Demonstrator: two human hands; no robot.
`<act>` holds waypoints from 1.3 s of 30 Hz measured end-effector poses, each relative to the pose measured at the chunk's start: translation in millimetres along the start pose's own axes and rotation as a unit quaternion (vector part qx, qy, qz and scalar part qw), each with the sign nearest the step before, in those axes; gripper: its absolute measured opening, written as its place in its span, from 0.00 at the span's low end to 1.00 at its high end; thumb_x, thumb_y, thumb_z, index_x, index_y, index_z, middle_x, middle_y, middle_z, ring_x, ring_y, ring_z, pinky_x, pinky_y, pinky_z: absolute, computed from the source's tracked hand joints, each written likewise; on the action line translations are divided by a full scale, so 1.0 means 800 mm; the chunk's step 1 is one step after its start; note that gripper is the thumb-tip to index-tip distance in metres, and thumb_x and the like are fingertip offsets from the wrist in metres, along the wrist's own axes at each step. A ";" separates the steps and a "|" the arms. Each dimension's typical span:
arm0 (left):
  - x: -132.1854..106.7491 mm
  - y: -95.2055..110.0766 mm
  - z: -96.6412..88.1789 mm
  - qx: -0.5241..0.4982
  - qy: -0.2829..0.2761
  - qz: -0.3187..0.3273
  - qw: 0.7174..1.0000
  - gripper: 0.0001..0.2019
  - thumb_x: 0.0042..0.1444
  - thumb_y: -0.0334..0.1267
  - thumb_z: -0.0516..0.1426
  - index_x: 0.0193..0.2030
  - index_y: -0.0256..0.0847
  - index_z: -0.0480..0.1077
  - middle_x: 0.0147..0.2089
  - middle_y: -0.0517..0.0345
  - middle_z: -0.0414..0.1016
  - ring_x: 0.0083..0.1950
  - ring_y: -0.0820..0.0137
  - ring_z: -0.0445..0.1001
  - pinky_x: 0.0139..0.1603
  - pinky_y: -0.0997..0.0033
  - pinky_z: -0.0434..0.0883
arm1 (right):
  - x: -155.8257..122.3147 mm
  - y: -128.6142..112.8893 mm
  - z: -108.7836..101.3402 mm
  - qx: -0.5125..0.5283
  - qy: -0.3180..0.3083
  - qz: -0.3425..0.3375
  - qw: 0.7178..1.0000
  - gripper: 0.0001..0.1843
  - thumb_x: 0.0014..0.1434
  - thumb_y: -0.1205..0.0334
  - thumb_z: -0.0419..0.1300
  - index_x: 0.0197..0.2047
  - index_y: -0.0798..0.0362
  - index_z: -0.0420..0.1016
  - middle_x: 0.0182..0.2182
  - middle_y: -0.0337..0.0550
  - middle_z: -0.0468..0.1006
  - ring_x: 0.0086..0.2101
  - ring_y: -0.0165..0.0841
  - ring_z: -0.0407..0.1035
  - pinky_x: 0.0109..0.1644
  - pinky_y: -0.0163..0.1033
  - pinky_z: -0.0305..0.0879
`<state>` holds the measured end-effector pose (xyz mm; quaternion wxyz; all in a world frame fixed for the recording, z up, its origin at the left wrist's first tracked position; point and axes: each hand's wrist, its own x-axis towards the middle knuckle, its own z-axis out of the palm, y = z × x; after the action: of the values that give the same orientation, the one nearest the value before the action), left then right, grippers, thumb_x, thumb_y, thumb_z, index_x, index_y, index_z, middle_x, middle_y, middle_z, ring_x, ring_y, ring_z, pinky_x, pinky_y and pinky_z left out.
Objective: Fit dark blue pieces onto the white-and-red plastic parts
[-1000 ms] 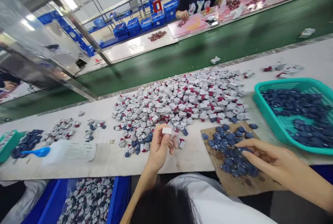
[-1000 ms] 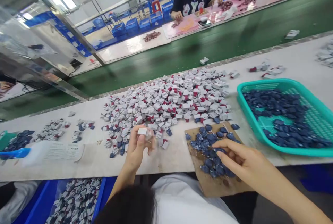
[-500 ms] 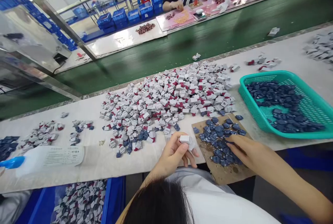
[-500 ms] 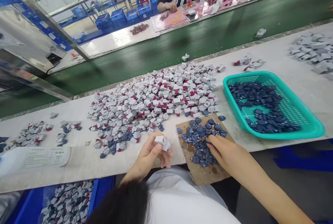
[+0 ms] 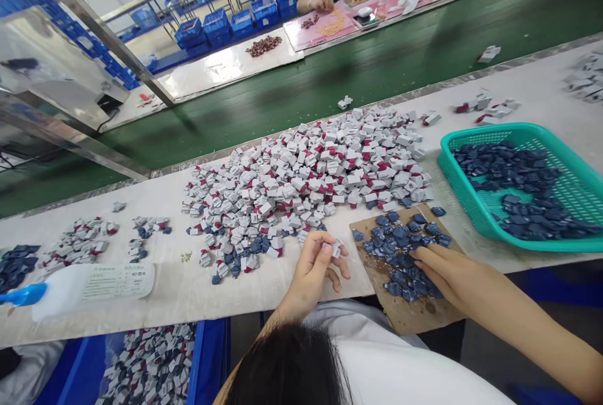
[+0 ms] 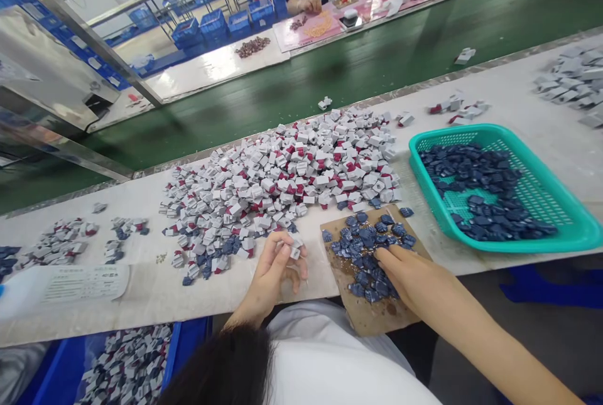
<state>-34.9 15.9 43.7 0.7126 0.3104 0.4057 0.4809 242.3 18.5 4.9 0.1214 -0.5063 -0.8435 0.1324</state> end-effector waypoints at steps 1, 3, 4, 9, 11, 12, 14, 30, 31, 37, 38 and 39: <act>0.001 0.001 0.001 0.002 0.011 0.010 1.000 0.19 0.55 0.50 0.63 0.45 0.45 0.61 0.35 0.62 0.74 0.27 0.75 0.75 0.19 0.82 0.68 | 0.000 0.001 0.000 0.002 -0.007 -0.003 1.000 0.14 0.66 0.62 0.44 0.38 0.52 0.70 0.29 0.45 0.74 0.29 0.39 0.72 0.27 0.40 0.63; 0.004 0.002 0.003 -0.009 0.034 0.013 0.999 0.28 0.52 0.46 0.66 0.54 0.48 0.58 0.37 0.60 0.76 0.33 0.72 0.78 0.25 0.79 0.72 | 0.001 0.003 -0.005 0.016 -0.039 -0.016 0.999 0.14 0.67 0.61 0.44 0.39 0.52 0.70 0.30 0.45 0.75 0.29 0.38 0.73 0.28 0.39 0.65; 0.004 0.004 0.004 -0.021 0.044 0.004 0.999 0.32 0.49 0.44 0.68 0.57 0.48 0.58 0.39 0.58 0.78 0.36 0.70 0.79 0.28 0.78 0.74 | 0.003 0.001 -0.009 0.032 -0.046 -0.015 0.998 0.14 0.68 0.60 0.45 0.39 0.51 0.70 0.32 0.45 0.76 0.31 0.38 0.74 0.29 0.39 0.66; 0.003 0.009 0.011 -0.108 0.065 -0.063 0.990 0.21 0.40 0.40 0.72 0.42 0.39 0.75 0.47 0.53 0.79 0.50 0.66 0.77 0.43 0.76 0.76 | 0.024 -0.047 -0.040 0.162 0.061 0.037 0.984 0.09 0.66 0.56 0.52 0.44 0.50 0.70 0.29 0.39 0.76 0.25 0.31 0.71 0.29 0.35 0.68; 0.002 0.010 0.016 -0.133 0.080 -0.078 0.985 0.19 0.38 0.39 0.73 0.38 0.40 0.77 0.44 0.57 0.79 0.44 0.71 0.78 0.40 0.77 0.76 | 0.038 -0.079 -0.050 0.212 0.099 0.043 0.971 0.06 0.64 0.59 0.54 0.42 0.49 0.70 0.22 0.34 0.72 0.20 0.28 0.67 0.23 0.31 0.63; 0.002 0.011 0.018 -0.140 0.093 -0.082 0.982 0.19 0.36 0.38 0.74 0.37 0.41 0.78 0.41 0.59 0.79 0.40 0.74 0.77 0.38 0.79 0.75 | 0.045 -0.094 -0.053 0.232 0.113 0.043 0.965 0.04 0.63 0.60 0.55 0.40 0.50 0.69 0.21 0.33 0.70 0.19 0.27 0.66 0.22 0.30 0.62; 0.003 0.010 0.022 -0.139 0.120 -0.078 0.980 0.19 0.33 0.38 0.75 0.35 0.42 0.78 0.34 0.62 0.78 0.34 0.77 0.76 0.32 0.82 0.74 | 0.059 -0.116 -0.055 0.258 0.140 0.040 0.955 0.03 0.61 0.63 0.55 0.38 0.50 0.69 0.20 0.33 0.70 0.19 0.26 0.66 0.22 0.29 0.62; 0.003 0.011 0.019 0.013 0.100 0.016 0.995 0.15 0.36 0.37 0.73 0.34 0.40 0.78 0.31 0.58 0.78 0.30 0.73 0.73 0.28 0.77 0.72 | 0.081 -0.128 -0.054 0.260 0.127 -0.040 0.956 0.05 0.65 0.66 0.53 0.41 0.52 0.70 0.29 0.37 0.76 0.25 0.27 0.70 0.26 0.29 0.65; 0.003 0.011 0.018 0.033 0.099 0.024 0.994 0.15 0.37 0.37 0.72 0.34 0.40 0.78 0.32 0.57 0.79 0.32 0.71 0.74 0.30 0.76 0.72 | 0.082 -0.128 -0.056 0.260 0.102 -0.037 0.960 0.06 0.66 0.65 0.52 0.40 0.51 0.70 0.29 0.38 0.76 0.25 0.28 0.70 0.26 0.31 0.64; -0.003 0.013 0.010 0.167 0.058 0.086 0.980 0.08 0.45 0.33 0.67 0.35 0.42 0.80 0.37 0.53 0.80 0.37 0.66 0.77 0.35 0.71 0.74 | 0.085 -0.116 -0.073 0.246 -0.063 -0.070 0.965 0.11 0.67 0.66 0.46 0.35 0.50 0.66 0.30 0.40 0.73 0.29 0.32 0.69 0.30 0.35 0.61; -0.004 0.015 0.009 0.196 0.048 0.094 0.975 0.08 0.46 0.32 0.66 0.35 0.42 0.80 0.37 0.53 0.80 0.36 0.66 0.77 0.35 0.71 0.75 | 0.085 -0.114 -0.074 0.238 -0.083 -0.080 0.964 0.11 0.67 0.66 0.45 0.33 0.51 0.64 0.28 0.39 0.72 0.28 0.31 0.67 0.30 0.34 0.59; -0.005 0.018 0.008 0.225 0.037 0.104 0.968 0.07 0.46 0.31 0.66 0.35 0.42 0.80 0.36 0.53 0.80 0.35 0.66 0.76 0.35 0.70 0.75 | 0.085 -0.113 -0.075 0.230 -0.097 -0.089 0.964 0.12 0.67 0.66 0.45 0.32 0.51 0.62 0.27 0.38 0.70 0.27 0.30 0.65 0.29 0.34 0.57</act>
<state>-36.3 16.4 59.9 0.5549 0.4852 0.4952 0.4598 157.5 44.1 97.4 0.1630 -0.3720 -0.8400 0.3598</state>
